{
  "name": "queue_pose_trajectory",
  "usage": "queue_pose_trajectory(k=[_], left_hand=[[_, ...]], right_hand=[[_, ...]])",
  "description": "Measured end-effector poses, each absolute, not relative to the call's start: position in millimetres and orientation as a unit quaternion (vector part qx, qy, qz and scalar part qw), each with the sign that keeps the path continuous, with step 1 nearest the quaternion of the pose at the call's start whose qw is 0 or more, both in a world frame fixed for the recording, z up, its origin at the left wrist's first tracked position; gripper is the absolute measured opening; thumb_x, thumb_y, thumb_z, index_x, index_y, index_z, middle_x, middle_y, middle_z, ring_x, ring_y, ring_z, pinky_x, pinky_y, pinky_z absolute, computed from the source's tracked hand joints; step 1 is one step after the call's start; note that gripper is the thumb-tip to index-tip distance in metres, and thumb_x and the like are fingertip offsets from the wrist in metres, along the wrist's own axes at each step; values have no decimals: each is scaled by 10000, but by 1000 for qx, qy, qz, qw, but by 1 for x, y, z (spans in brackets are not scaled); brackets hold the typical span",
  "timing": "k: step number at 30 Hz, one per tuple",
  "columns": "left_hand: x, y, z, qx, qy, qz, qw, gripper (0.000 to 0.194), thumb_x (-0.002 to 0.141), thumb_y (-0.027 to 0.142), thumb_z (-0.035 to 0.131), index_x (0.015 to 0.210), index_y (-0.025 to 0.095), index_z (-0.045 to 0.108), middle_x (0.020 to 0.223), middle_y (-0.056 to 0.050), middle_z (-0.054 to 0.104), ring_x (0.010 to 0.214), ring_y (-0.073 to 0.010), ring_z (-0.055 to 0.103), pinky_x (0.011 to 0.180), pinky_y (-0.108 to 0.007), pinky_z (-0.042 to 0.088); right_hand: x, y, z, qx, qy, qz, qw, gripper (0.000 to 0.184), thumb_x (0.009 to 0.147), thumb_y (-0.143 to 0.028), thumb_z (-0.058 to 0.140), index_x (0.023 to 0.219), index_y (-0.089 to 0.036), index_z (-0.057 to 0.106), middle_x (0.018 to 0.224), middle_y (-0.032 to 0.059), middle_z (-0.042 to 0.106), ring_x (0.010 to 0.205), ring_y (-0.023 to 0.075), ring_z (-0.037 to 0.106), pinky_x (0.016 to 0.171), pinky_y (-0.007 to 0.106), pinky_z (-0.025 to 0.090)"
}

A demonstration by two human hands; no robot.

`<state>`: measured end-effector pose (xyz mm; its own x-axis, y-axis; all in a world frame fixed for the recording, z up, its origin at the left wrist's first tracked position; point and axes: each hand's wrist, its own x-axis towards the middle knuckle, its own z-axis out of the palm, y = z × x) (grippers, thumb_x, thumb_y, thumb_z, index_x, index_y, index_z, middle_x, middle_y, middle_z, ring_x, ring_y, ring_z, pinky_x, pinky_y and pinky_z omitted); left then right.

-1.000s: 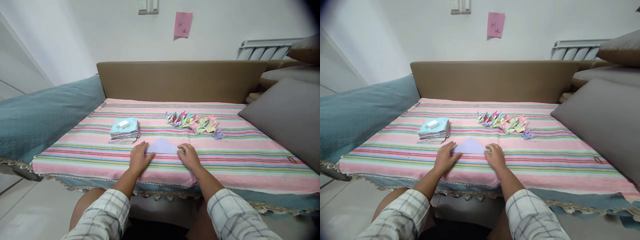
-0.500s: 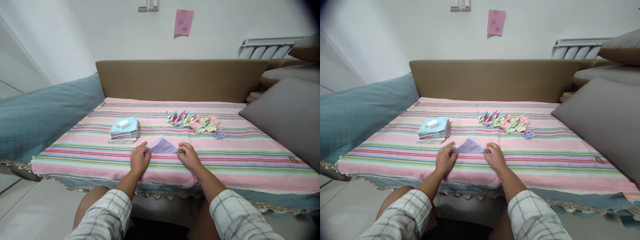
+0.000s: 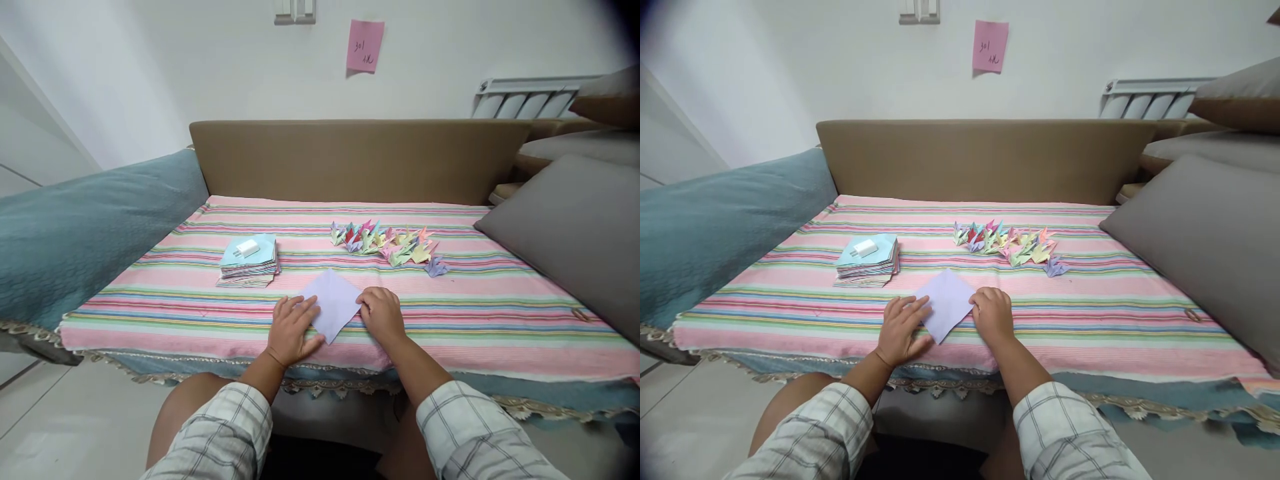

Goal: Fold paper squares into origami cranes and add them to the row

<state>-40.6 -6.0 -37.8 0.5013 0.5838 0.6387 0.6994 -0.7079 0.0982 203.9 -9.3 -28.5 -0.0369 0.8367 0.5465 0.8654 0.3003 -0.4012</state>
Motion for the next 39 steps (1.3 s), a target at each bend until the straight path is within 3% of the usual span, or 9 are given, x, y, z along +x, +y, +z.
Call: queue_pose_trajectory(k=[2,9,16,22,25,30,33,39], left_hand=[[-40,-10,-36,-890,-346,-286,80,574,718,596,586,1195,279,567,1300,-50,558,1177,-285,469,1075,-486,212],[-38,-9,-33,-908,-348,-231,37,597,687,642,600,1161,279,600,1300,-73,554,1181,-289,478,1055,-473,294],[-36,-7,-38,-881,-360,-303,57,337,816,335,538,1131,234,608,1289,-45,565,1130,-231,509,1019,-413,360],[-37,0,-44,-816,-447,-363,59,192,759,157,539,857,240,682,1264,-20,583,1098,-232,520,973,-426,399],[-36,3,-44,-802,-479,-355,47,223,733,127,546,845,252,691,1270,-20,575,1111,-245,513,970,-450,397],[-34,3,-40,-798,-490,-349,46,319,745,138,540,1001,272,676,1307,-17,544,1167,-259,475,995,-469,369],[-32,2,-38,-802,-492,-335,45,278,761,155,535,943,291,696,1300,1,550,1165,-262,476,997,-479,362],[-33,4,-36,-809,-488,-326,39,238,776,172,519,890,262,708,1173,-23,636,1040,-237,553,941,-436,412]], right_hand=[[201,-14,-24,-604,-725,-46,328,205,731,-75,500,761,-229,633,836,39,629,863,219,506,871,402,307],[200,-25,-17,-633,-714,-112,277,172,760,-120,515,781,-240,635,825,50,609,857,226,489,945,443,219],[182,-45,-12,-592,-766,-130,214,122,806,-194,510,740,-213,611,735,65,586,794,226,483,920,446,264],[155,-61,-22,-478,-833,-121,251,89,827,-176,518,825,-214,598,1022,62,621,986,228,498,1004,465,208],[149,-61,-29,-428,-859,-109,258,177,884,-155,446,892,-227,607,972,37,644,897,186,529,980,424,254],[152,-48,-35,-435,-857,-86,261,218,903,-171,434,999,-221,623,921,53,653,844,192,546,825,358,377],[155,-40,-37,-398,-876,-61,267,245,896,-169,435,1059,-217,612,949,57,655,859,187,552,769,327,417],[167,-35,-31,-368,-882,19,295,437,803,-227,531,1238,-203,503,1183,93,578,1078,224,498,936,388,393]])
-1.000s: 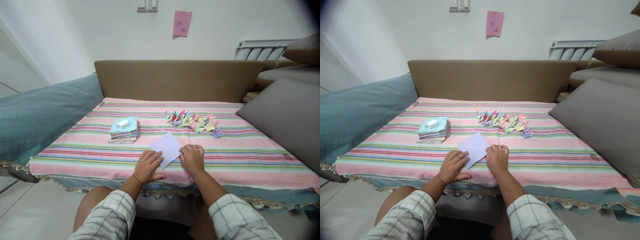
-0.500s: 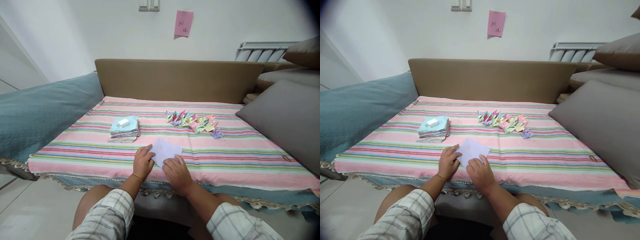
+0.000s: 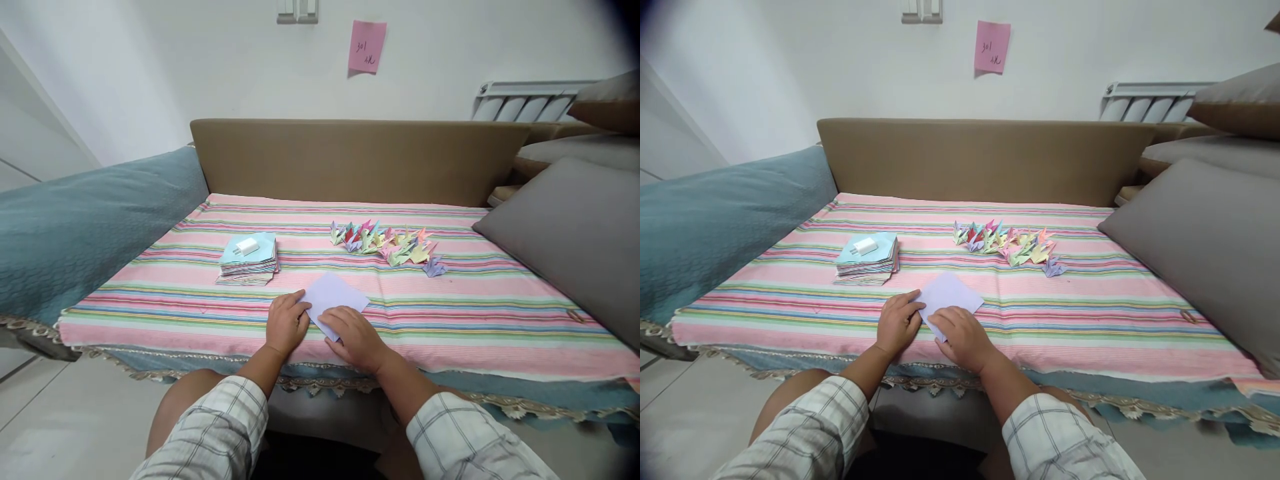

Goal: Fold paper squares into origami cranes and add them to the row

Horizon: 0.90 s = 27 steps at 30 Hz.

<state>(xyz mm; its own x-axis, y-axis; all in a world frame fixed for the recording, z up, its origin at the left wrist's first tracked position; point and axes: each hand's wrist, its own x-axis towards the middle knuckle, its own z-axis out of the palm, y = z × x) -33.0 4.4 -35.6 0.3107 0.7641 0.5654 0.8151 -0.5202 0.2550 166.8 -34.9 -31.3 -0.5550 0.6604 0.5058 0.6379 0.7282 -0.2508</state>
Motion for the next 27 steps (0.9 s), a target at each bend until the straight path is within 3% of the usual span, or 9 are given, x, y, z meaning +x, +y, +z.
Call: queue_pose_trajectory(k=[4,9,17,27], left_hand=[[-34,6,-34,-810,-488,-325,33,230,772,176,521,870,263,709,1160,-24,643,1035,-234,564,935,-435,415],[-34,6,-33,-804,-499,-322,28,225,760,179,525,847,269,713,1161,-20,644,1039,-242,568,951,-456,399],[-35,8,-34,-797,-504,-334,17,242,728,168,534,894,243,693,1133,-14,661,1022,-224,578,937,-409,417],[-34,15,-30,-766,-563,-308,40,197,709,269,587,864,182,672,1221,-113,589,1090,-291,513,966,-435,400]], right_hand=[[189,-26,-27,-486,-828,44,277,532,700,-262,597,1225,-202,537,1273,119,507,1183,289,425,996,454,320],[210,-12,-31,-569,-770,83,274,402,699,-233,562,1096,-226,623,1276,102,497,1202,274,415,984,449,343],[219,-3,-37,-583,-740,124,312,293,669,-144,530,929,-206,652,1222,104,512,1153,259,457,969,419,384],[224,-1,-37,-594,-726,137,319,200,683,-161,541,857,-199,632,1207,102,500,1155,257,451,987,412,363]])
